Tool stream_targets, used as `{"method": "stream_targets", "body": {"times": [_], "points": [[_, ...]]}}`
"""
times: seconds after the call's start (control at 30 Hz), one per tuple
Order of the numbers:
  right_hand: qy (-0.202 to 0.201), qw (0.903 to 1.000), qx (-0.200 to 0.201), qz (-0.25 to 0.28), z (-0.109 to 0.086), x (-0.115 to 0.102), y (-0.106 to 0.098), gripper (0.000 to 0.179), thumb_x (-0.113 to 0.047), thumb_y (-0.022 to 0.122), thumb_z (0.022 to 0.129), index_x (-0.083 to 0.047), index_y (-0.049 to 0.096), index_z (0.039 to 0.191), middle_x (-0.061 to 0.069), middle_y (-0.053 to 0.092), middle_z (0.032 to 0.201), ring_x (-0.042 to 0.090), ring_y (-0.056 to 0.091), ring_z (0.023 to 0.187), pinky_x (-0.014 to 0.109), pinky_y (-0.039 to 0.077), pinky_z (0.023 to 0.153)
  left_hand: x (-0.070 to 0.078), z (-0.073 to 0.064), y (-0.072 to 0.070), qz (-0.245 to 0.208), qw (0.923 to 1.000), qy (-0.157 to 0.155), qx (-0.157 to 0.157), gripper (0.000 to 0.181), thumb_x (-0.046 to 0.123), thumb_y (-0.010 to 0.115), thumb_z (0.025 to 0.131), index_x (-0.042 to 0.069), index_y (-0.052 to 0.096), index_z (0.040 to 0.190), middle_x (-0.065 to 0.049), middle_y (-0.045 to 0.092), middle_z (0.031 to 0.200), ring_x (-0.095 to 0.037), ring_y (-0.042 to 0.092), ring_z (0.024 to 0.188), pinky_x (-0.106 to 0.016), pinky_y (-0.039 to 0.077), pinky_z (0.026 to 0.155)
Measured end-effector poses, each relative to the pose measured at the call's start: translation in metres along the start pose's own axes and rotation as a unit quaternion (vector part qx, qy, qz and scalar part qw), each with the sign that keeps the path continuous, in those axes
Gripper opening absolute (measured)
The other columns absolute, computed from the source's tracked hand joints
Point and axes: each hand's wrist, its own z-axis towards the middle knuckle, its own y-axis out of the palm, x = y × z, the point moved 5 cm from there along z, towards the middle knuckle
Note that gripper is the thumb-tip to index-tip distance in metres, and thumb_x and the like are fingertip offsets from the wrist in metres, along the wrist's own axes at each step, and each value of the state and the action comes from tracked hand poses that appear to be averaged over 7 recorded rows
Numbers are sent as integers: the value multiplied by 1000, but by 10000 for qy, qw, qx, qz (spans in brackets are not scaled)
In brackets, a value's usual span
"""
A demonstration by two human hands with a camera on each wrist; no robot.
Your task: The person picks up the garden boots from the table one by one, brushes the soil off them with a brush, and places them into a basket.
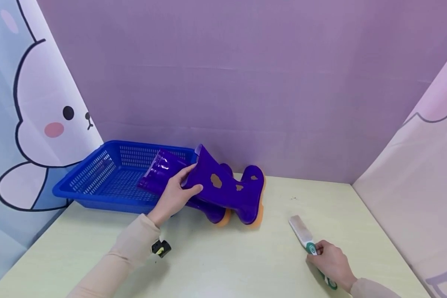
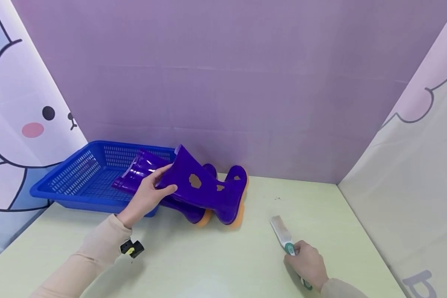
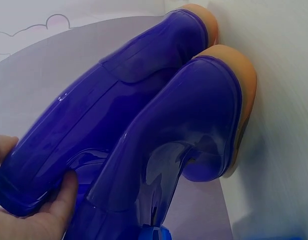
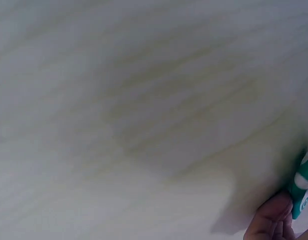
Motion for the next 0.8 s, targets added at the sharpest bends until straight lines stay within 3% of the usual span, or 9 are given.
{"method": "stream_targets", "body": {"times": [0.2, 0.47, 0.63, 0.8], "points": [[-156, 9996, -234, -104, 0, -5, 5, 9, -12, 57, 77, -3, 54, 78, 2, 50, 63, 14, 44, 54, 25, 35, 46, -1, -1, 0, 24, 10000, -6, 23, 62, 21, 61, 88, 16, 32, 143, -12, 26, 149, -33, 30, 134, -45, 33, 104], [-4, 9966, -816, 129, 1, -7, 17, 10, -7, 47, 86, 1, 51, 89, 4, 48, 60, 12, 43, 44, 21, 34, 40, -1, -1, 2, -53, 10000, -34, -5, 62, 22, 60, 89, 15, 31, 143, -13, 26, 149, -32, 31, 134, -45, 32, 104], [-264, 9976, -590, 266, 3, -10, 16, 19, -7, 49, 85, 6, 56, 97, 2, 48, 63, 13, 40, 51, 22, 32, 44, -2, -2, 1, -138, 9999, -42, 37, 62, 22, 60, 88, 15, 31, 143, -12, 27, 149, -32, 33, 133, -45, 33, 104], [-95, 9970, -606, 476, 7, -8, 13, 16, -9, 50, 85, 3, 59, 92, 1, 44, 61, 13, 37, 52, 21, 31, 44, -1, -3, 1, -173, 9998, -51, 57, 62, 22, 60, 88, 15, 31, 143, -12, 28, 149, -31, 34, 132, -45, 33, 104]]}}
